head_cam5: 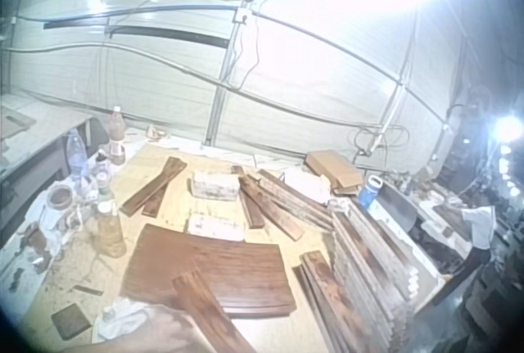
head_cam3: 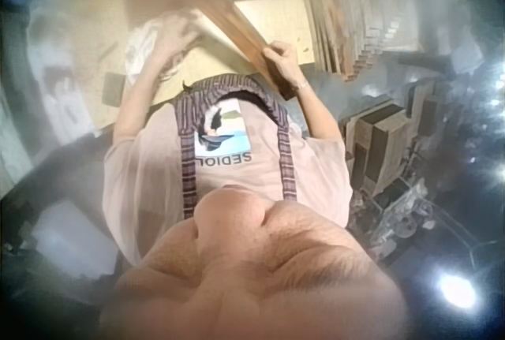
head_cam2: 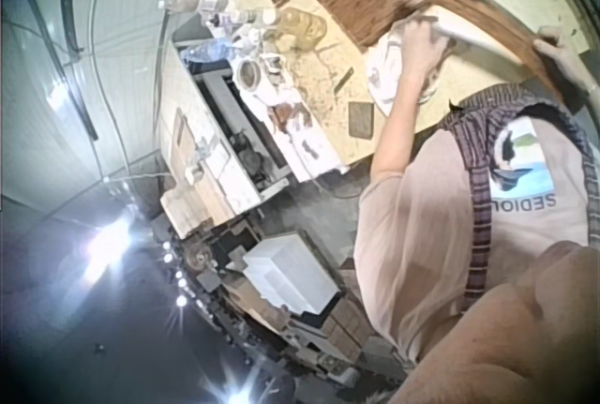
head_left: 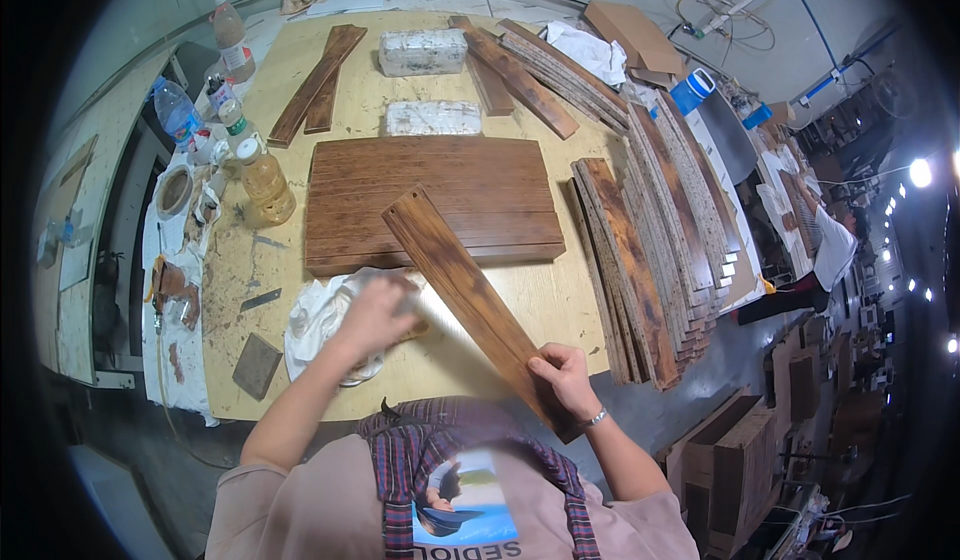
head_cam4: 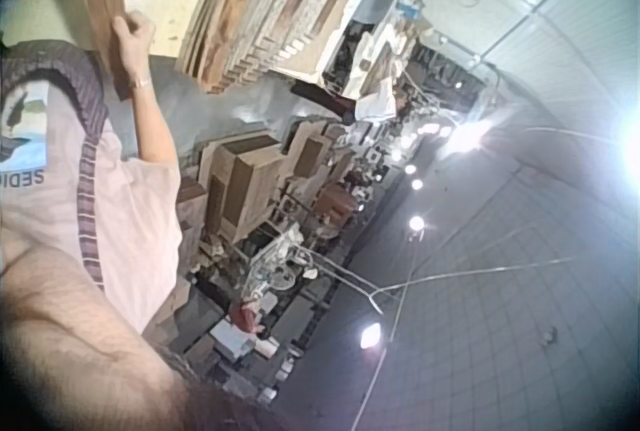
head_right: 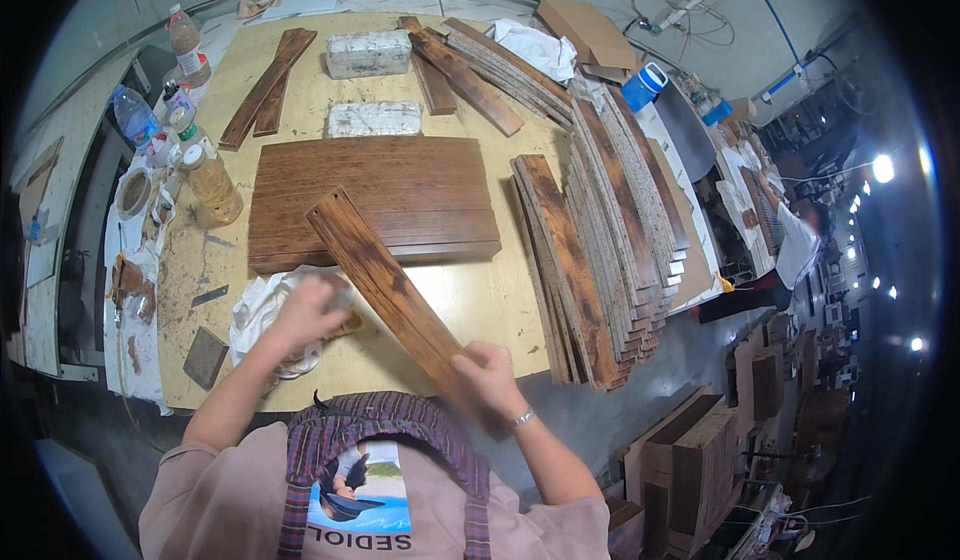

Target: The person sands the edges and surfaces of several wooden boards by hand using a sanding block, then wipes them down with a white cloth.

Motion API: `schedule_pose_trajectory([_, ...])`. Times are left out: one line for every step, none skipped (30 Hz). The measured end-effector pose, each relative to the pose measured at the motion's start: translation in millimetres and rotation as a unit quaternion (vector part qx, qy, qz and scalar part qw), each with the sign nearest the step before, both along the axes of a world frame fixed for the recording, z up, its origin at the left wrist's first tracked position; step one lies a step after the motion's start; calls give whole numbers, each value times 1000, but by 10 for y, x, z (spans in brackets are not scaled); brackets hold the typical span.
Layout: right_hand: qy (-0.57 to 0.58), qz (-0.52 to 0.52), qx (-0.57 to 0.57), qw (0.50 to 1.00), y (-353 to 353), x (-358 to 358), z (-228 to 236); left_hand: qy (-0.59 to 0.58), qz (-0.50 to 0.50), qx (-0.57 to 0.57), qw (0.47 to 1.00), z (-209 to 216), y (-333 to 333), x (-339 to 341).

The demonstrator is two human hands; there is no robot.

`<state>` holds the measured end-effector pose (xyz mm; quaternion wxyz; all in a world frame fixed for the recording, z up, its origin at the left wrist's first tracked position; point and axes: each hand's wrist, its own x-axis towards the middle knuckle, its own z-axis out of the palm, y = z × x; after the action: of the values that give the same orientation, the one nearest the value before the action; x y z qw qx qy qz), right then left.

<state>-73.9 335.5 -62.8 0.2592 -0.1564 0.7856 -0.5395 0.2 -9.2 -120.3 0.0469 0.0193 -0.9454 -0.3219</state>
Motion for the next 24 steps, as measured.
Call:
schedule_pose_trajectory([12,-5,-9,1000,33,12,-14,-4,-51,-14,999,137,131,48])
schedule_pose_trajectory([24,-9,-18,1000,62,26,-28,-1,-53,-38,998,109,174,103])
schedule_pose_trajectory([37,-13,-28,999,75,40,-25,4,-54,-63,997,98,201,171])
schedule_pose_trajectory([38,-13,-29,999,85,50,-20,7,-54,-88,995,82,222,240])
schedule_pose_trajectory([39,-13,-29,999,92,59,-9,13,-47,-88,995,31,225,293])
schedule_pose_trajectory([38,-13,-29,999,108,71,-5,9,-41,-87,995,0,237,344])
schedule_pose_trajectory([20,-15,-17,1000,124,79,-6,4,-34,-86,996,-23,246,389])
schedule_pose_trajectory([1,-17,-5,1000,139,85,-7,-1,-28,-86,996,-38,239,416])
schedule_pose_trajectory([-16,-20,8,1000,162,90,-3,8,-12,-51,999,-51,214,419])
schedule_pose_trajectory([-22,-18,-9,1000,190,87,-39,17,4,-16,1000,-62,176,420])
schedule_pose_trajectory([-27,-17,-27,999,221,74,-107,26,21,18,999,-59,150,410])
schedule_pose_trajectory([-33,-17,-41,998,260,73,-146,37,48,54,997,14,143,372])
schedule_pose_trajectory([-32,-26,-50,998,236,69,-100,48,76,90,992,163,124,323])
schedule_pose_trajectory([-30,-36,-58,997,183,44,-63,58,103,126,985,245,108,266])
schedule_pose_trajectory([-28,-41,-69,996,95,15,0,58,129,330,933,202,77,226])
schedule_pose_trajectory([-52,-49,-78,994,32,-12,35,2,131,539,832,348,53,165])
schedule_pose_trajectory([-76,-56,-88,992,-33,-43,68,17,124,596,793,523,77,105])
schedule_pose_trajectory([-100,-61,-99,988,-82,-78,92,33,118,648,751,701,108,58])
schedule_pose_trajectory([-171,-10,-83,982,-56,-131,122,47,91,665,740,820,126,28])
schedule_pose_trajectory([-177,16,-78,981,-57,-107,113,55,78,676,731,882,137,-5])
schedule_pose_trajectory([-183,43,-73,979,-54,-71,98,63,67,687,721,930,149,-35])
schedule_pose_trajectory([-317,58,-136,937,-3,-80,63,71,55,698,710,983,162,-65])
schedule_pose_trajectory([-445,61,-175,876,45,-89,27,61,67,710,698,1060,179,-95])
schedule_pose_trajectory([-472,67,-191,858,36,-46,23,75,67,667,738,1113,209,-106])
